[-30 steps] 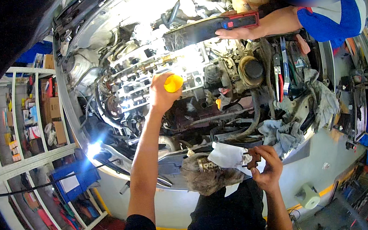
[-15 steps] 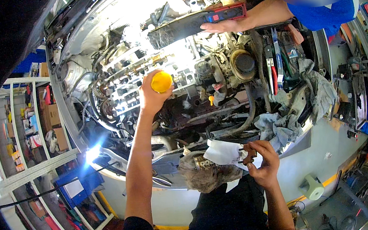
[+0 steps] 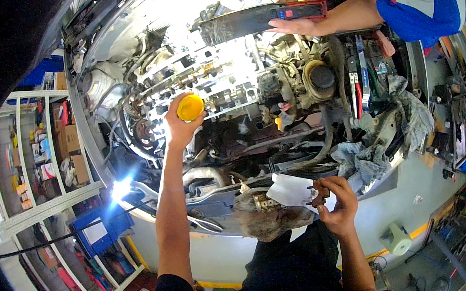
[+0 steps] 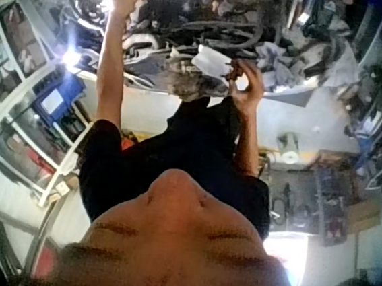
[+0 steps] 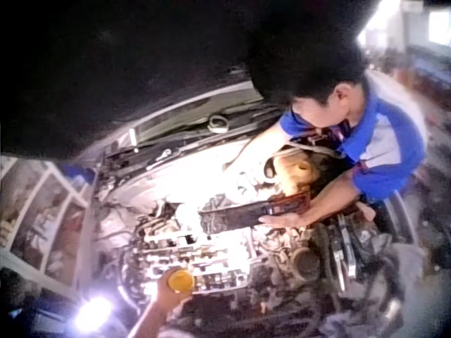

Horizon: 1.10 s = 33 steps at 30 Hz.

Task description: The person cleans small metal engine components using a spray can and a white paper towel. They wipe the parts on a tray and then move to the car engine bay to wipe the components again while a coworker works on the engine.

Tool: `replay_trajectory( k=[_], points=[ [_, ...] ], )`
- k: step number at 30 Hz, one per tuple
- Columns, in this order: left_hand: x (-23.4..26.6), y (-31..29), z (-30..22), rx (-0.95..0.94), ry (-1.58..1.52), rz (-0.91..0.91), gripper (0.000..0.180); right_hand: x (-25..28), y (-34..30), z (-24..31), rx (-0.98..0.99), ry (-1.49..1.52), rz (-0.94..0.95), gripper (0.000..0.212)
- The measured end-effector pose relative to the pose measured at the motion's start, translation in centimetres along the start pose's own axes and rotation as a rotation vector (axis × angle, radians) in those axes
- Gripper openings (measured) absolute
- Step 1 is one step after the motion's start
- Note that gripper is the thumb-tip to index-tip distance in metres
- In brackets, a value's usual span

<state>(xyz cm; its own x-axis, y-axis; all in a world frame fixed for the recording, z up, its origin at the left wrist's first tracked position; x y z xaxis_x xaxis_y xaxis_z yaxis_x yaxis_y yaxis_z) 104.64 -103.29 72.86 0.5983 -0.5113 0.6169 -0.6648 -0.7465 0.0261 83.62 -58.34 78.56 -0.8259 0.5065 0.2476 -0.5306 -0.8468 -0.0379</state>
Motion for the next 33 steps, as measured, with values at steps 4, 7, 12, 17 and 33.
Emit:
replay_trajectory(
  k=[4,7,12,17,33],
  points=[
    [0.5,-0.3,0.8,-0.008,0.137,0.020,0.062,-0.7,0.1,0.0,-0.031,0.017,0.020,0.057],
    [0.7,-0.4,0.2,-0.030,0.198,0.025,0.062,-1.0,0.1,-0.1,-0.029,0.026,0.020,0.057],
    [0.6,-0.3,0.5,-0.055,0.233,0.025,0.060,-1.4,0.3,0.0,-0.021,-0.005,0.029,0.058],
    [0.6,-0.1,1.0,-0.054,0.250,0.029,0.062,-1.6,0.5,0.5,-0.008,-0.021,0.032,0.058],
    [0.3,0.2,0.6,-0.067,0.315,0.035,0.060,-1.6,0.9,0.9,-0.021,0.018,0.038,0.055]
  ],
)
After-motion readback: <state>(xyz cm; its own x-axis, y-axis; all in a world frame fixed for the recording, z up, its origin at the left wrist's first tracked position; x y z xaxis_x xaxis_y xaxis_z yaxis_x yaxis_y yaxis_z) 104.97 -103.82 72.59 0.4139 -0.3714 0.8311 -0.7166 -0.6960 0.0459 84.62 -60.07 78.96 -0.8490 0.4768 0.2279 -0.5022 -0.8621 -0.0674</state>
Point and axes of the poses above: each hand's wrist, its own y-axis towards the middle knuckle, its own x-axis out of the back of the hand, z = x × y, the point moved 9 cm from there along y, towards the middle knuckle, and after that the axes turned 9 degrees about z, right-handed, at the moved point
